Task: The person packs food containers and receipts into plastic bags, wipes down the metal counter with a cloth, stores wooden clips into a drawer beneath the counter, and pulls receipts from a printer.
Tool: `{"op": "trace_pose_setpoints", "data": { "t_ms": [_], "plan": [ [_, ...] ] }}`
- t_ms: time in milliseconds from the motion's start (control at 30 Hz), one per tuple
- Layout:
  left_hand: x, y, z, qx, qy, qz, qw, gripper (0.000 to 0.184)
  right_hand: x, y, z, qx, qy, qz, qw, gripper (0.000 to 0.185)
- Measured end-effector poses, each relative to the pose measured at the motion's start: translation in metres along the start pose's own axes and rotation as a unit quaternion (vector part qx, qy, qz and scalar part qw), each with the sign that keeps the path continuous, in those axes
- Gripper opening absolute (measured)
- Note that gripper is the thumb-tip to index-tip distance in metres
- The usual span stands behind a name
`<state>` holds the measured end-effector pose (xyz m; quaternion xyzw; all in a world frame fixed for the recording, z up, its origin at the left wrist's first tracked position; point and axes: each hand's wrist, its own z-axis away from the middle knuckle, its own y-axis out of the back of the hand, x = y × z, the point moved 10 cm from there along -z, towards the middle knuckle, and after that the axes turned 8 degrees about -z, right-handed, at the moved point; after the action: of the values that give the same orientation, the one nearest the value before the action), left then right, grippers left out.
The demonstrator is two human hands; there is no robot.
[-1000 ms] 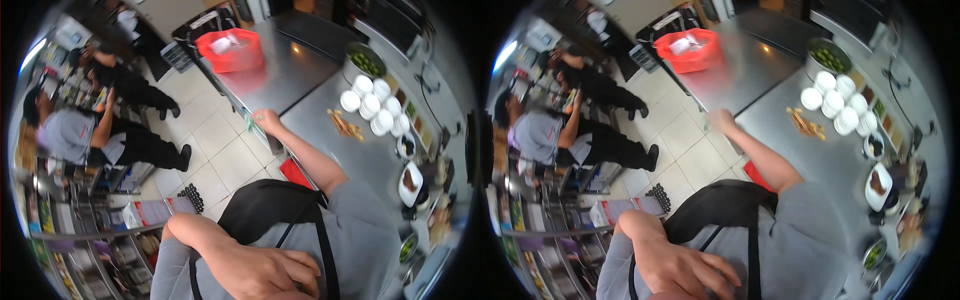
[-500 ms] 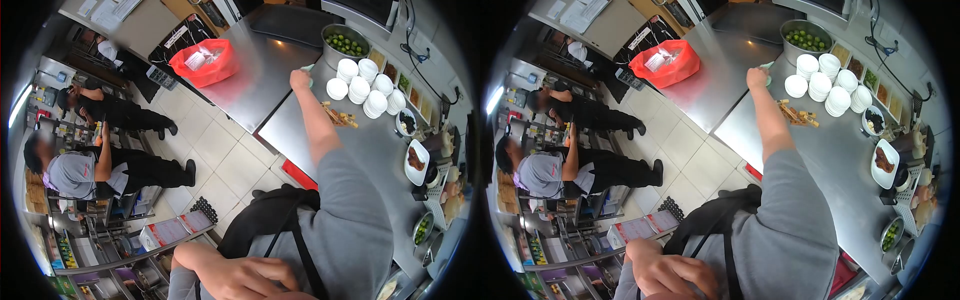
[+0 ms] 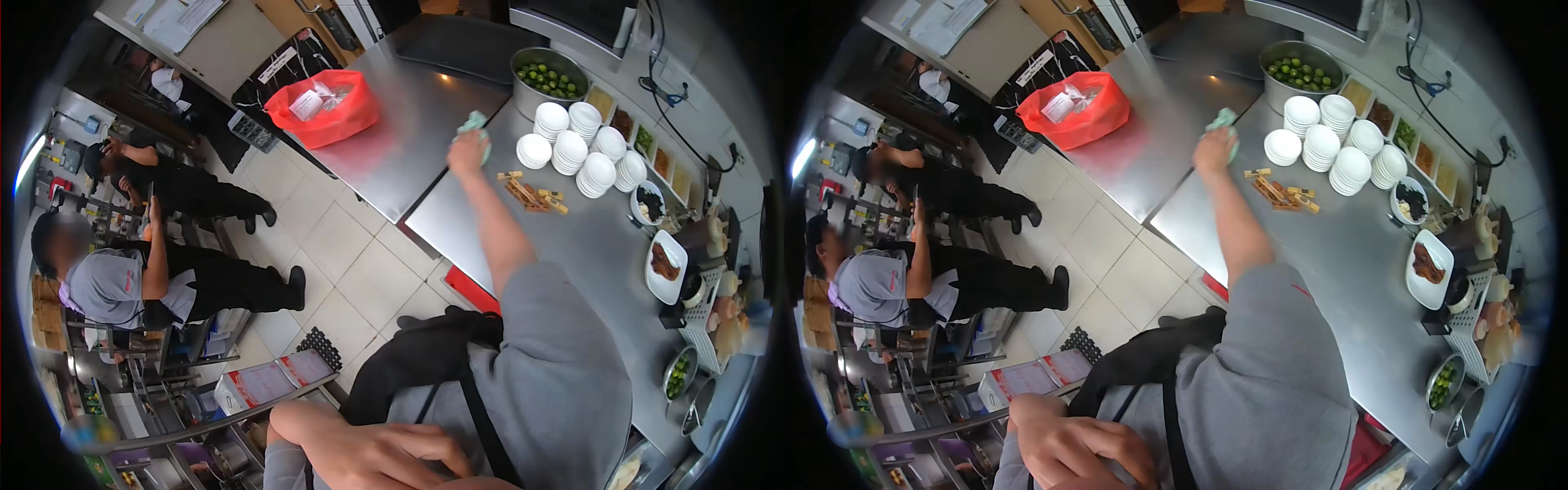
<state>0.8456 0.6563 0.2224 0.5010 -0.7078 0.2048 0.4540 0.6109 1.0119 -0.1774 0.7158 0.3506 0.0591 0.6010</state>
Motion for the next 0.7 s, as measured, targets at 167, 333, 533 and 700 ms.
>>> {"op": "trace_pose_setpoints", "data": {
  "t_ms": [167, 333, 533, 700],
  "plan": [
    [0.006, -0.018, -0.011, -0.049, -0.019, 0.004, 0.999, 0.020, -0.096, -0.030, 0.142, -0.204, 0.090, -0.367, 0.903, 0.037],
    [0.006, -0.054, -0.026, -0.131, -0.041, 0.058, 0.989, 0.015, -0.103, 0.087, 0.198, -0.291, 0.089, -0.461, 0.834, 0.026],
    [0.012, -0.097, -0.025, -0.202, -0.101, 0.144, 0.964, 0.021, 0.000, 0.140, 0.267, -0.013, 0.241, -0.229, 0.943, 0.029],
    [0.035, -0.126, -0.014, -0.213, -0.101, 0.179, 0.955, 0.020, 0.127, 0.193, 0.332, -0.069, 0.073, -0.182, 0.978, 0.038]
  ]
}}
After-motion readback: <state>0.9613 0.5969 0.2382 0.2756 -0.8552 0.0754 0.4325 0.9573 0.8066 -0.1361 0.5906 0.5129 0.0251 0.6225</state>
